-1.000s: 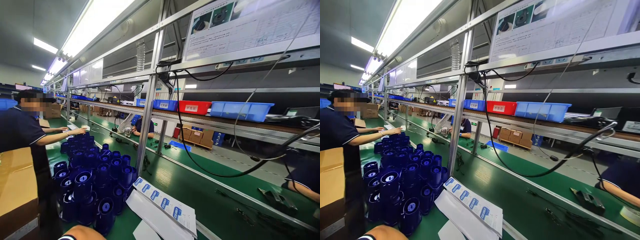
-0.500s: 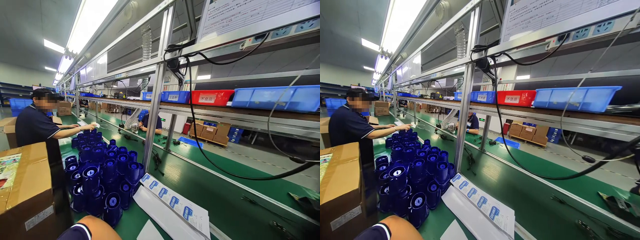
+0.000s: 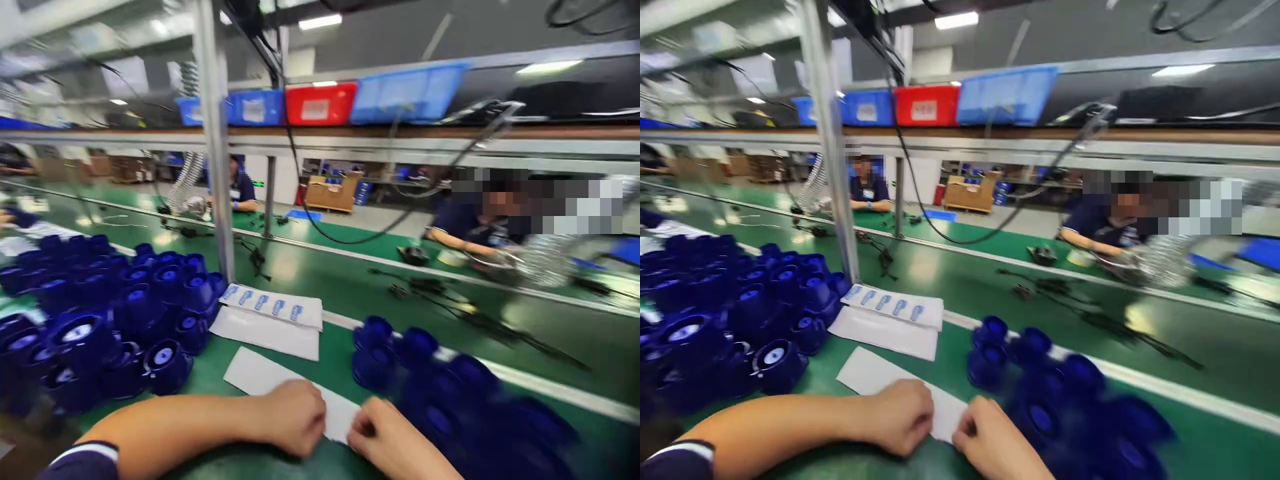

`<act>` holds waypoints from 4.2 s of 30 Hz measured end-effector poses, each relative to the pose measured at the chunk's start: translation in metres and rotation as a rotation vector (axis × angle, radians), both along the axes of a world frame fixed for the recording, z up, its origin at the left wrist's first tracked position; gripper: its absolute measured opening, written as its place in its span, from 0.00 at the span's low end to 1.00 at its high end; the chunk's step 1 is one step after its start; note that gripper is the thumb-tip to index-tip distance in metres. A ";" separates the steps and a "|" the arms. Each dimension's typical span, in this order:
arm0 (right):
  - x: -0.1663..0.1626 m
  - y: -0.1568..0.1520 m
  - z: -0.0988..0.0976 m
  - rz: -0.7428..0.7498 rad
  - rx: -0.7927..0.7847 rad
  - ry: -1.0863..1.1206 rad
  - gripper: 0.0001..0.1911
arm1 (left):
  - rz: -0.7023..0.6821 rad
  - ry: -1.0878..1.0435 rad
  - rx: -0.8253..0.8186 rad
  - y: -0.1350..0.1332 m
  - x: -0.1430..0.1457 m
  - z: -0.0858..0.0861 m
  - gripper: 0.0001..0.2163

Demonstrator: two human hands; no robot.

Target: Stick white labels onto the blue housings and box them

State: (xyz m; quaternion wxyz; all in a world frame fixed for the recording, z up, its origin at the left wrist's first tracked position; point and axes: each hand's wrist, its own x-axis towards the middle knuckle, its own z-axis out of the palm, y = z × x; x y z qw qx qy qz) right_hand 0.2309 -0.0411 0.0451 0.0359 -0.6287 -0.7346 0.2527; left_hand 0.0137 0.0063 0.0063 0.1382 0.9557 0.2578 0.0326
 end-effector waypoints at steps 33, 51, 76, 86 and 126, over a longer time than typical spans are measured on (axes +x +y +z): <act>-0.021 -0.018 0.016 -0.102 -0.029 -0.068 0.11 | 0.062 -0.109 -0.139 -0.007 -0.002 0.002 0.06; -0.015 -0.022 0.017 0.042 0.015 -0.039 0.12 | 0.001 -0.013 -0.126 -0.002 -0.013 0.019 0.05; 0.015 -0.016 0.018 0.075 -0.055 -0.067 0.15 | -0.169 0.197 0.017 0.016 -0.026 0.029 0.06; 0.018 -0.013 0.018 0.084 -0.070 -0.064 0.16 | -0.124 0.127 -0.049 0.034 -0.043 0.042 0.11; 0.017 -0.014 0.005 0.059 -0.064 -0.077 0.17 | -0.145 0.157 0.016 0.045 -0.055 0.043 0.10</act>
